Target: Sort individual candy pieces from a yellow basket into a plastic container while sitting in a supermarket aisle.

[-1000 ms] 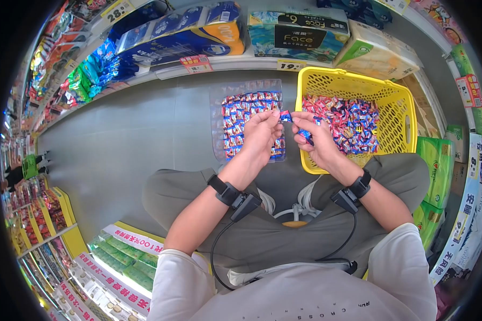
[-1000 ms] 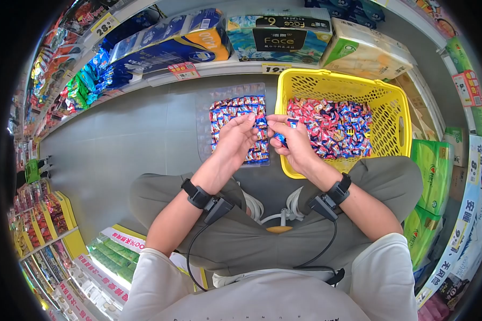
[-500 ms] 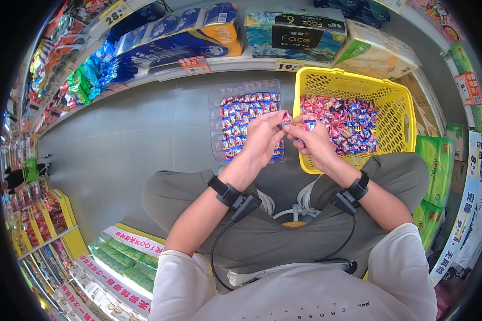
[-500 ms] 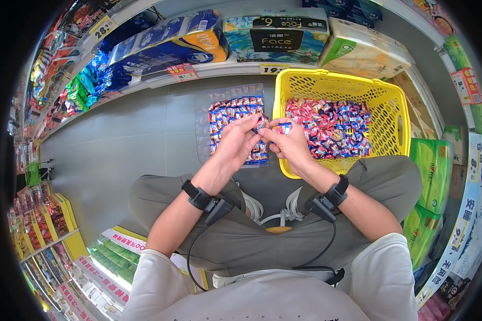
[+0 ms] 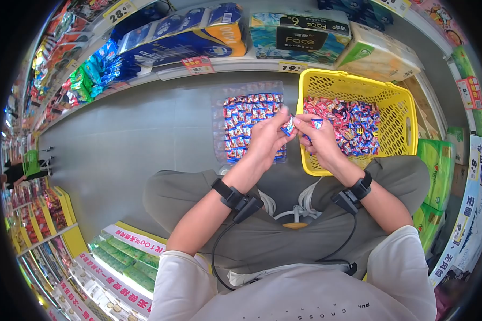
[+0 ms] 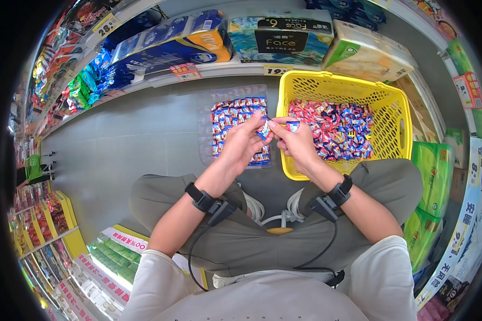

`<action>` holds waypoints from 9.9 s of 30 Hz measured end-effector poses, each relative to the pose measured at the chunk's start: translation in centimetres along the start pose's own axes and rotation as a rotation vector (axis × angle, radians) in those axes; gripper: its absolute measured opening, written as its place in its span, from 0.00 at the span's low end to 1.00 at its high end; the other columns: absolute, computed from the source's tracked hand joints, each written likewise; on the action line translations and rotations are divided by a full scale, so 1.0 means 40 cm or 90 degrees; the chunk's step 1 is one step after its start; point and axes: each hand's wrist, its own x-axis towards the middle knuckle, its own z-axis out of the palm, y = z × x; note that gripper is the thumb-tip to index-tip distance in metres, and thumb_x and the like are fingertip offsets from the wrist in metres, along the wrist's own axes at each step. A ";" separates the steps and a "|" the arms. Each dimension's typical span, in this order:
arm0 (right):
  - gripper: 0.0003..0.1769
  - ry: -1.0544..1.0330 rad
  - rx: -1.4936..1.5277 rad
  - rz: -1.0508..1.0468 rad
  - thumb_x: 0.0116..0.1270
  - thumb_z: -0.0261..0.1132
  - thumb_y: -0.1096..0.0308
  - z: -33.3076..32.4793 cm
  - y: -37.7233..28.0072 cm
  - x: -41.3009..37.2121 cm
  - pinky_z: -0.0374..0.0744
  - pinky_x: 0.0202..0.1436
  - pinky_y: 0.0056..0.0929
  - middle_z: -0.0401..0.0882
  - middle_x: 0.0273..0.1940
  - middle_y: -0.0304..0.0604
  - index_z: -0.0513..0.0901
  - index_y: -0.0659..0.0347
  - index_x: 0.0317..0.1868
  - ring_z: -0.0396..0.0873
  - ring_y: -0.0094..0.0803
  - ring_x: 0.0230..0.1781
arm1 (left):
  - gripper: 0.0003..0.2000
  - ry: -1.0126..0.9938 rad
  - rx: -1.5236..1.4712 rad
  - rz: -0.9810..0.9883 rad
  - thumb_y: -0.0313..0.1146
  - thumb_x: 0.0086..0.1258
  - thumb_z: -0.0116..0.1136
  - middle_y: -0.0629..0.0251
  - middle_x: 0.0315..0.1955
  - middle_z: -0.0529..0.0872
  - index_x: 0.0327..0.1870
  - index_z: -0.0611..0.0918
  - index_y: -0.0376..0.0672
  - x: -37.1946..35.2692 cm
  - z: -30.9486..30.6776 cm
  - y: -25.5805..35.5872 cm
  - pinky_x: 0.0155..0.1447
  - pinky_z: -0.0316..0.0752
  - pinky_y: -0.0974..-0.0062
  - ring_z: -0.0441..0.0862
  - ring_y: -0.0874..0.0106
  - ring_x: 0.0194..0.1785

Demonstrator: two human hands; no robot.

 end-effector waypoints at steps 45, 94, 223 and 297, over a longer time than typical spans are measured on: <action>0.10 0.088 -0.048 -0.020 0.70 0.67 0.62 0.006 0.020 0.008 0.56 0.16 0.16 0.75 0.26 0.32 0.81 0.59 0.43 0.66 0.14 0.17 | 0.07 0.076 0.049 0.012 0.31 0.75 0.59 0.66 0.37 0.82 0.47 0.79 0.39 0.024 -0.040 -0.097 0.42 0.79 0.79 0.80 0.77 0.37; 0.18 -0.050 0.200 0.131 0.69 0.60 0.64 -0.018 0.039 0.014 0.69 0.23 0.19 0.83 0.44 0.48 0.76 0.68 0.53 0.77 0.28 0.30 | 0.12 0.302 0.670 0.188 0.39 0.67 0.64 0.61 0.24 0.87 0.35 0.88 0.37 0.229 -0.254 -0.141 0.35 0.78 0.68 0.84 0.70 0.28; 0.25 0.007 -0.089 0.109 0.66 0.68 0.71 0.000 0.052 0.000 0.56 0.18 0.16 0.69 0.32 0.33 0.63 0.54 0.56 0.65 0.15 0.23 | 0.15 -0.093 0.438 0.012 0.44 0.70 0.66 0.71 0.34 0.85 0.43 0.84 0.40 0.034 0.014 -0.006 0.36 0.70 0.83 0.78 0.83 0.34; 0.08 0.064 0.185 0.125 0.71 0.63 0.66 -0.013 0.038 0.002 0.56 0.16 0.17 0.63 0.24 0.30 0.75 0.58 0.44 0.63 0.18 0.21 | 0.07 0.585 0.109 -0.053 0.27 0.69 0.65 0.59 0.21 0.85 0.31 0.82 0.33 0.323 -0.507 -0.114 0.17 0.61 0.76 0.73 0.77 0.16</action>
